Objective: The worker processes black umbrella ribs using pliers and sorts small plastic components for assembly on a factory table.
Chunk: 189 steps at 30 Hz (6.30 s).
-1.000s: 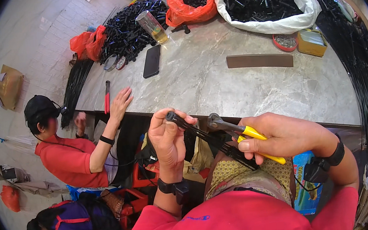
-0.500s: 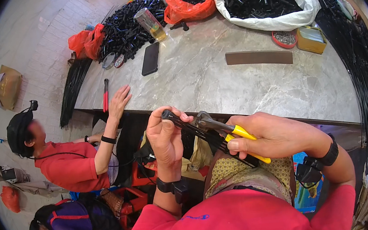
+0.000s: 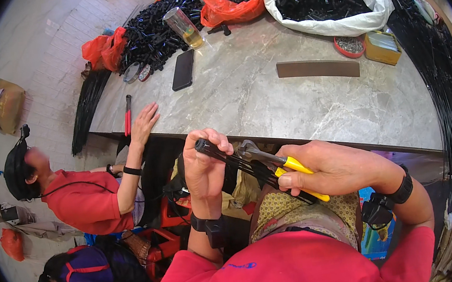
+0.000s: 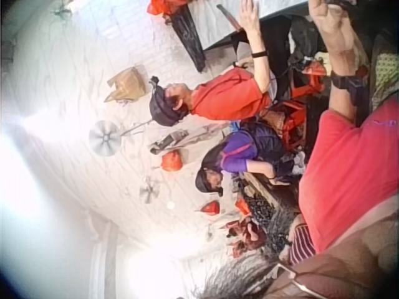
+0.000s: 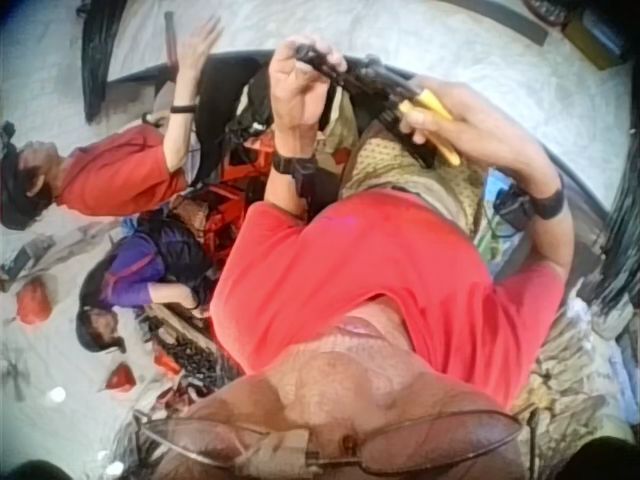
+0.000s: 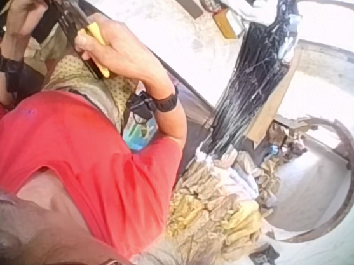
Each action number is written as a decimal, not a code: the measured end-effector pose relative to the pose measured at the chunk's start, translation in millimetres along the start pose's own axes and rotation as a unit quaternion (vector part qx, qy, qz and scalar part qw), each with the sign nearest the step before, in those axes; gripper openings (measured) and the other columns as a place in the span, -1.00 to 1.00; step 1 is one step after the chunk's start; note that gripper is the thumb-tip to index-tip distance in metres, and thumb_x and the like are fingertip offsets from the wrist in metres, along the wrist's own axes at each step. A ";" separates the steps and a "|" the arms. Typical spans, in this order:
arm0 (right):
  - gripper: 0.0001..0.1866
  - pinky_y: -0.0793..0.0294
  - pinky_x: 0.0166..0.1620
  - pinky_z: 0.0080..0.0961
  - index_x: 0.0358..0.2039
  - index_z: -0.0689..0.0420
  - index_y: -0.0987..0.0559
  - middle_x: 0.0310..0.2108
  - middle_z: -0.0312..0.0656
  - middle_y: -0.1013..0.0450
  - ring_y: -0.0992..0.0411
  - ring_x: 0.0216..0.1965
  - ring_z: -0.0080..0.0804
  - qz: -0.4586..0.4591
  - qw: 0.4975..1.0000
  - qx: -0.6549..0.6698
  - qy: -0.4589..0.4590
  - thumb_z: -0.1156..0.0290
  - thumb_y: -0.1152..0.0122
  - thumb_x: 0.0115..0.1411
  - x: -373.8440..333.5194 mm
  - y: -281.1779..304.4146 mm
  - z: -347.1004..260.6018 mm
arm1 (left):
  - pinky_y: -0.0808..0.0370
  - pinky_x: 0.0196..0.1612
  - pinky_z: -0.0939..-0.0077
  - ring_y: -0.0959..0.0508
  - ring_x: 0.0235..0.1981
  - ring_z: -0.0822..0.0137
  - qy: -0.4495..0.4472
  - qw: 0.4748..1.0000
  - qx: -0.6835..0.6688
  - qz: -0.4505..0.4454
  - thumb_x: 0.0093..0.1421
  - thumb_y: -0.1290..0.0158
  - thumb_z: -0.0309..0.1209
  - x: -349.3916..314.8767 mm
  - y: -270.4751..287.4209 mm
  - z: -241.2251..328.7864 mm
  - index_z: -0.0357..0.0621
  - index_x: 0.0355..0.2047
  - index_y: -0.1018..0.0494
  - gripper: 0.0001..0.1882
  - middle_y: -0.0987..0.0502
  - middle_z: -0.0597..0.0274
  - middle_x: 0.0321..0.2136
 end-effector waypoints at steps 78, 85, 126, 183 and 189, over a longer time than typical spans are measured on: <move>-0.72 -0.43 -0.32 -0.46 -0.08 0.21 -0.40 -0.47 -0.19 -0.47 -0.47 -0.41 -0.44 0.075 0.995 -0.033 -0.050 0.27 -0.05 0.34 -29.7 18.1 -24.6 | -0.35 -0.34 0.42 -0.38 -0.47 0.37 -0.003 0.999 0.027 0.046 0.42 0.18 -0.09 6.4 -47.9 -28.6 -0.28 -0.06 -0.33 -0.56 -0.42 0.13 -0.34; -0.74 -0.39 -0.32 -0.24 -0.15 0.25 -0.36 -0.50 -0.03 -0.45 -0.48 -0.40 -0.14 0.050 0.989 -0.134 -0.030 0.29 -0.03 0.33 -17.3 22.6 -40.4 | -0.37 -0.29 0.40 -0.41 -0.41 0.32 0.004 0.999 0.010 0.047 0.42 0.17 -0.10 7.3 -45.1 -31.0 -0.35 0.02 -0.33 -0.52 -0.43 0.11 -0.30; -0.72 -0.43 -0.41 -0.48 -0.34 0.28 -0.42 -0.56 -0.22 -0.41 -0.41 -0.52 -0.49 -0.003 0.995 -0.072 -0.068 0.27 -0.03 0.34 -24.5 35.0 -51.6 | -0.41 -0.27 0.39 -0.46 -0.38 0.32 0.014 0.998 0.051 0.039 0.41 0.13 -0.16 6.0 -55.7 -38.7 -0.36 -0.01 -0.36 -0.56 -0.48 0.11 -0.33; -0.68 -0.46 -0.26 -0.56 -0.10 0.25 -0.40 -0.38 -0.22 -0.47 -0.48 -0.33 -0.55 0.285 0.951 -0.029 -0.114 0.24 -0.08 0.33 -91.1 67.4 52.3 | -0.34 -0.41 0.43 -0.40 -0.48 0.28 0.069 0.994 -0.008 -0.088 0.25 -0.10 -0.05 22.5 -52.3 -39.2 -0.21 -0.25 -0.35 -0.57 -0.40 0.19 -0.48; -0.69 -0.47 -0.38 -0.61 -0.09 0.24 -0.41 -0.38 -0.19 -0.47 -0.49 -0.45 -0.54 0.168 0.978 0.126 -0.015 0.23 -0.03 0.35 -88.4 33.6 3.0 | -0.52 -0.29 0.38 -0.56 -0.34 0.17 0.037 0.997 0.008 -0.074 0.33 -0.01 -0.11 21.9 -63.2 -44.1 -0.29 -0.19 -0.35 -0.60 -0.52 -0.03 -0.37</move>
Point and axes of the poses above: each hand's wrist, its own x-axis towards the middle knuckle, its own y-axis out of the back of the hand, z = x × y, the point moved 6 cm from there along x, towards the middle knuckle
